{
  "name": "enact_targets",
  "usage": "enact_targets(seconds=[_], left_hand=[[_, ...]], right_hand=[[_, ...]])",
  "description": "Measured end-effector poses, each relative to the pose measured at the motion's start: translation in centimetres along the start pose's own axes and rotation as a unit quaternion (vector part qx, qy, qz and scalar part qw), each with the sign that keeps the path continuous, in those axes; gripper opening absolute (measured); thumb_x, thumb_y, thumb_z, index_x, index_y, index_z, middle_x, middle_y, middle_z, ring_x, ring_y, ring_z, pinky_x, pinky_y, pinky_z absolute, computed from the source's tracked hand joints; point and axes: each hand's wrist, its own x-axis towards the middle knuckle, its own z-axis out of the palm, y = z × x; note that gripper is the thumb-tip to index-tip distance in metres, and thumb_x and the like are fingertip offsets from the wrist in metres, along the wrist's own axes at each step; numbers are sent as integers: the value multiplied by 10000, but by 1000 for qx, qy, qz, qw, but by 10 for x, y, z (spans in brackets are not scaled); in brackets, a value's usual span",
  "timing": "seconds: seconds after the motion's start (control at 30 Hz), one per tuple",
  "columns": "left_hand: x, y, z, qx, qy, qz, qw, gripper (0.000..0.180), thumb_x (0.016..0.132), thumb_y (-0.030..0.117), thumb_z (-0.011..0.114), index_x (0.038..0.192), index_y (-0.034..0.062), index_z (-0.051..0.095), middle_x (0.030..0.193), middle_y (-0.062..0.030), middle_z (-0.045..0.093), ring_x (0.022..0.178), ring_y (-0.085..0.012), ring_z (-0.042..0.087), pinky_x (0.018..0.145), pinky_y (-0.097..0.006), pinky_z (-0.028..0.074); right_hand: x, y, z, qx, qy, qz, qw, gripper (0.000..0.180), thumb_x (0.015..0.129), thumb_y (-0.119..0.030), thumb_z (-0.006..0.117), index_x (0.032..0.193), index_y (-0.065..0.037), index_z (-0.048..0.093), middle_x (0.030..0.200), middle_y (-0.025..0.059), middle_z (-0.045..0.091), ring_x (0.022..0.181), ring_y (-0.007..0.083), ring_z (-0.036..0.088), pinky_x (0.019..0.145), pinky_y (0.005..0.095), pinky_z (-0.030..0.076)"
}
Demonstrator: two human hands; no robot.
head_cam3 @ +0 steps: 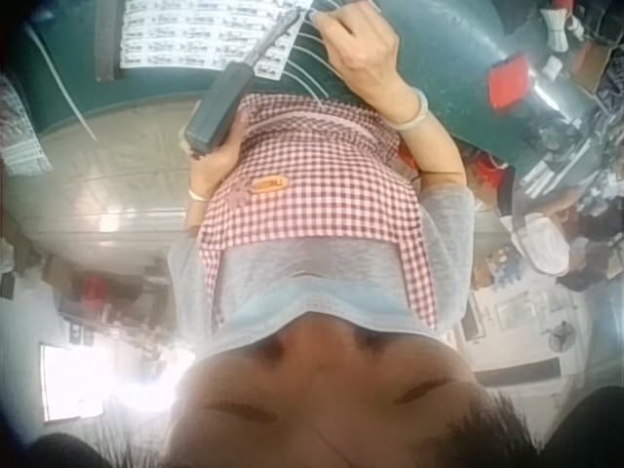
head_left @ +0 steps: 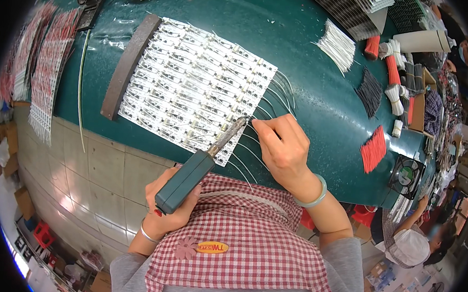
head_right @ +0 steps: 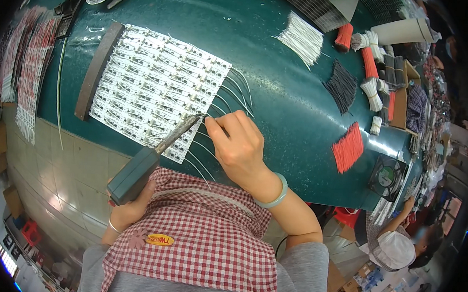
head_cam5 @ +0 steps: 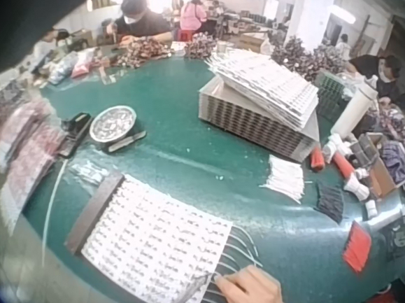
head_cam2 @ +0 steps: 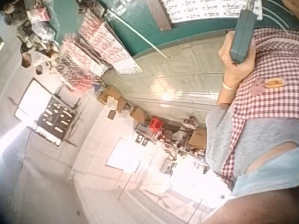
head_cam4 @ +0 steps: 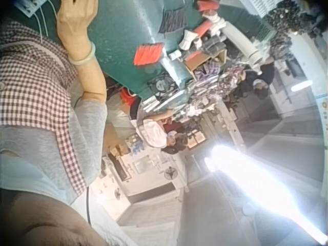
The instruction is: Gluing wires onto electrical component panels using a hot glue gun in an assembly line setting.
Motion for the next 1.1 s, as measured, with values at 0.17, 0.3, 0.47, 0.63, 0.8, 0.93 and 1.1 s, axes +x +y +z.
enact_targets(seconds=[0.17, 0.3, 0.47, 0.63, 0.8, 0.93, 1.1], left_hand=[[-2, -3, 1, -20, 2, -18, 1000, 251, 793, 26, 790, 1018, -63, 723, 953, -182, 723, 736, -278, 734, 690, -320, 574], [-19, -15, 3, -56, 9, -81, 995, 277, 791, 30, 796, 1047, -56, 732, 966, -183, 728, 745, -277, 735, 682, -324, 575], [-20, -15, 3, -35, 19, -48, 998, 311, 789, 33, 801, 1080, -55, 737, 1004, -199, 734, 769, -281, 738, 683, -330, 577], [-19, -13, 2, -41, 21, -47, 998, 323, 781, 24, 804, 1086, -56, 735, 1039, -204, 733, 794, -282, 740, 695, -328, 578], [-23, -16, 3, -53, 30, -56, 997, 327, 775, 15, 804, 1087, -54, 734, 1048, -199, 732, 792, -276, 736, 695, -325, 574], [-26, -18, 2, -45, 32, -50, 997, 320, 773, 12, 802, 1078, -52, 734, 1037, -195, 730, 784, -275, 732, 689, -325, 573], [-27, -18, 0, -34, 24, -42, 998, 316, 766, 11, 802, 1068, -55, 733, 1030, -196, 726, 781, -280, 732, 686, -327, 571]], right_hand=[[0, 0, 1, -3, 3, 0, 1000, 283, 704, 40, 720, 983, -6, 705, 792, 66, 600, 685, 224, 578, 573, 336, 477], [0, -1, 0, -5, 0, 2, 1000, 274, 707, 38, 722, 978, -6, 708, 791, 65, 601, 685, 222, 578, 572, 336, 476], [0, -2, 0, -9, 3, 6, 1000, 259, 714, 40, 724, 968, -10, 714, 792, 60, 606, 689, 220, 581, 578, 333, 478], [-1, -2, 1, -9, 9, 13, 1000, 249, 717, 41, 722, 961, -11, 719, 796, 58, 613, 704, 219, 588, 590, 333, 480], [-1, -1, 2, -2, 35, 10, 999, 251, 716, 51, 719, 959, -9, 718, 805, 54, 623, 713, 223, 591, 601, 332, 468], [1, -6, -4, 2, 45, -16, 999, 262, 707, 58, 723, 961, -4, 716, 823, 54, 639, 703, 222, 589, 591, 329, 448], [-5, -8, 1, 24, 25, -2, 999, 267, 705, 63, 727, 964, -1, 714, 809, 55, 637, 682, 212, 584, 581, 329, 441]])
